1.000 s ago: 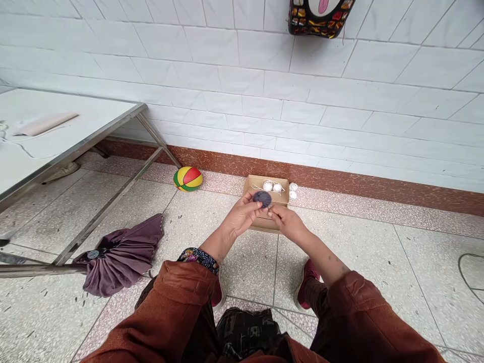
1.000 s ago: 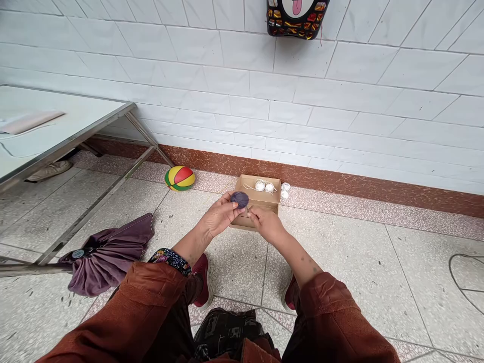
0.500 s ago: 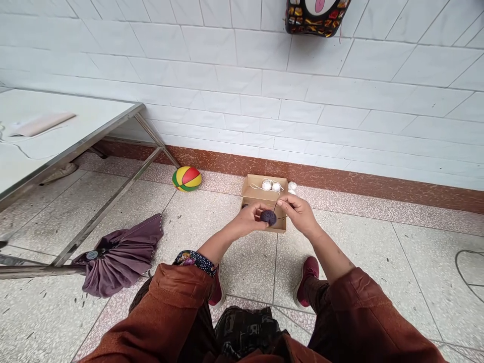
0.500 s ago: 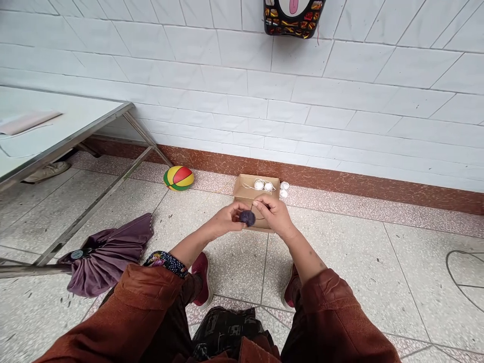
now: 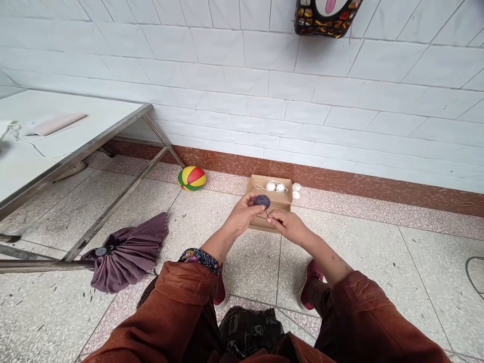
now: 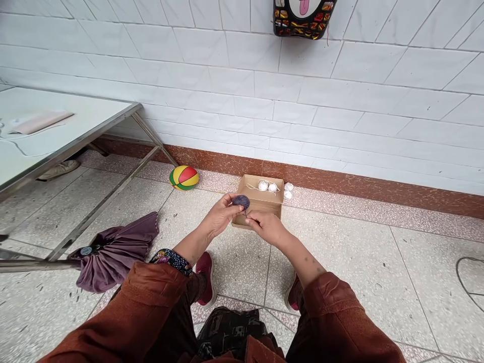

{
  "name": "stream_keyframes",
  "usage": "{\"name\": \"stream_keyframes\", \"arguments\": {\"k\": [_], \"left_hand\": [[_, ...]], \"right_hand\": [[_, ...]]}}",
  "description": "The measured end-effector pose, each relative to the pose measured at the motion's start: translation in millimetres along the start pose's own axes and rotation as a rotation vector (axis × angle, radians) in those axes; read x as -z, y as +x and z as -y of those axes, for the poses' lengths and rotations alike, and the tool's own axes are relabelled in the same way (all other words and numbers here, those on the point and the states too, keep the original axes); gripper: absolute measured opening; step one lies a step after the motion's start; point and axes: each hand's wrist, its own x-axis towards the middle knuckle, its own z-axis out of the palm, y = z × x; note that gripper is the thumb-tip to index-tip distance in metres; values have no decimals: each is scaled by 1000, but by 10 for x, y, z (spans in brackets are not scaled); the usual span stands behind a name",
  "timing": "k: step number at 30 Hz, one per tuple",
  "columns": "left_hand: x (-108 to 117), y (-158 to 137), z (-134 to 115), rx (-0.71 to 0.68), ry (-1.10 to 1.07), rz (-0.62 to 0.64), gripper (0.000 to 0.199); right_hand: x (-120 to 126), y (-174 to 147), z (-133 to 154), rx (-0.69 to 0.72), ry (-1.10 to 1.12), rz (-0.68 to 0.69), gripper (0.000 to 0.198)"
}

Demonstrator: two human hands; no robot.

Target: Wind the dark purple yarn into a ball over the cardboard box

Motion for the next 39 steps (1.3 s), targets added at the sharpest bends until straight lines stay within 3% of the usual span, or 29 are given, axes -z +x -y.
{"name": "stream_keyframes", "arguments": {"k": [3, 6, 10, 12, 14, 20, 22, 26, 29, 34, 37, 39], "left_hand": [[66, 31, 49, -72, 292, -83, 43], [86, 1, 100, -92, 457, 14, 46], [32, -126, 75, -19, 349, 309, 75], [-7, -184, 18, -7, 230, 422, 83], [-30, -205, -41, -12, 107, 454, 84], [48, -64, -52, 21, -98, 190, 49], [92, 2, -8, 16, -15, 82, 48], [125, 81, 93, -107, 387, -82, 42], [75, 49, 152, -151, 539, 45, 50], [-70, -127, 115, -58, 397, 413, 89], [-116, -169, 45, -37, 201, 499, 82], [-121, -149, 18, -31, 73, 467, 67]], "right_hand": [[86, -5, 147, 41, 95, 22, 25], [193, 28, 196, -7, 182, -128, 27], [254, 107, 82, -81, 196, -322, 29], [223, 140, -10, -122, 182, -323, 28], [153, 156, -98, -162, 164, -259, 28], [-79, 98, -153, -90, 80, -35, 27], [-75, 54, -74, -31, 46, 26, 30], [72, -17, 122, 36, 102, 50, 31], [213, -21, 170, 12, 178, -92, 29], [324, 44, -19, -108, 135, -364, 29], [256, 57, -175, -175, 85, -327, 28], [159, 42, -241, -184, 53, -249, 26]]}}
